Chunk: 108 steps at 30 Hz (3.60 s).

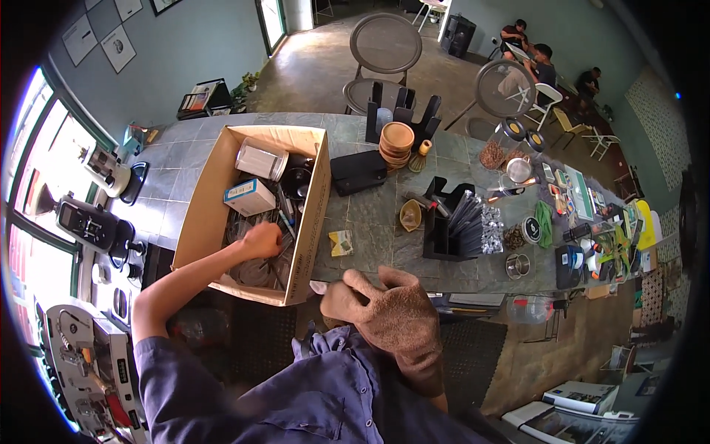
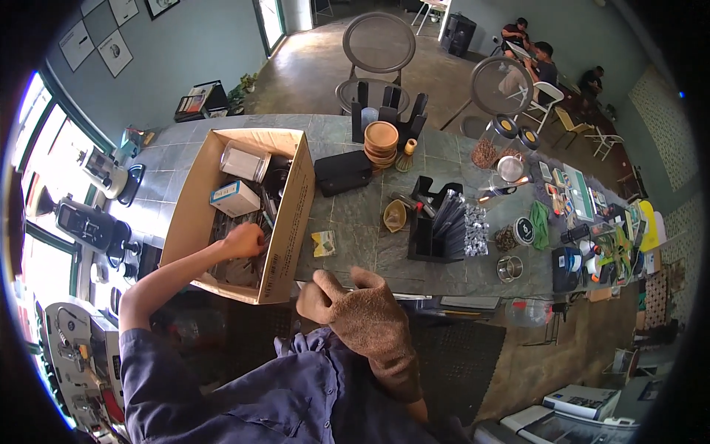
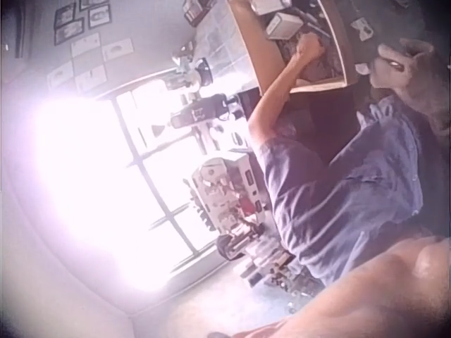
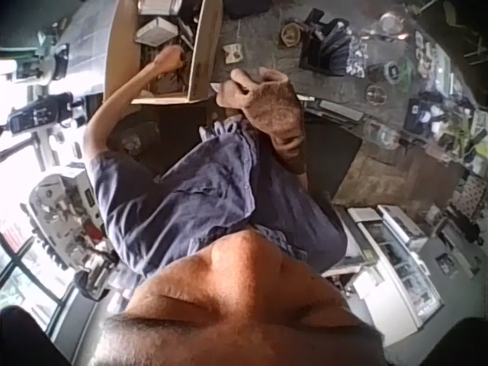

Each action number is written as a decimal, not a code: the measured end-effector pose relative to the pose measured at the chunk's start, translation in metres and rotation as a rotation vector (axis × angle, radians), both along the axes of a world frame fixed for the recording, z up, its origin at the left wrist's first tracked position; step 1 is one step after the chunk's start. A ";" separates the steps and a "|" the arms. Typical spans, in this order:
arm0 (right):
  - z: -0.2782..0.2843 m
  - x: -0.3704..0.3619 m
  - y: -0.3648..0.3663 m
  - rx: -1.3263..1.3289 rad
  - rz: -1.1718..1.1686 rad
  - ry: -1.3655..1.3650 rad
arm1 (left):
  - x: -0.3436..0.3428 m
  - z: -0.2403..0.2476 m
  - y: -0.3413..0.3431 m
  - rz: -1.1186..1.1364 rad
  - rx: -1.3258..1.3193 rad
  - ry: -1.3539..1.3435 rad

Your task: Clean metal tubes using a cloth and return them to the storage bin.

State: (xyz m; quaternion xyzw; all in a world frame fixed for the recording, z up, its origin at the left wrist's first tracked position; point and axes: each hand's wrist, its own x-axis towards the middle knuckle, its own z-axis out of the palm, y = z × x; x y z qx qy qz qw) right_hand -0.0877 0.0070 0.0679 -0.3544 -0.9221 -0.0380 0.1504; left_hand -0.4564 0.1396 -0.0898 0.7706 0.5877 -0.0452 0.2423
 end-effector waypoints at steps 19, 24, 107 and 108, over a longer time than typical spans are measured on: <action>0.021 -0.044 -0.035 -0.063 -0.105 0.037 | 0.004 -0.009 0.025 -0.105 -0.212 0.441; 0.018 -0.047 -0.039 -0.193 -0.107 -0.092 | -0.007 -0.014 0.030 -0.151 -0.189 0.446; -0.077 -0.041 0.014 -1.062 -0.230 1.034 | 0.160 0.150 -0.167 0.171 0.285 -0.829; -0.092 -0.042 0.019 -1.318 0.034 1.402 | 0.161 0.151 -0.167 0.175 0.283 -0.828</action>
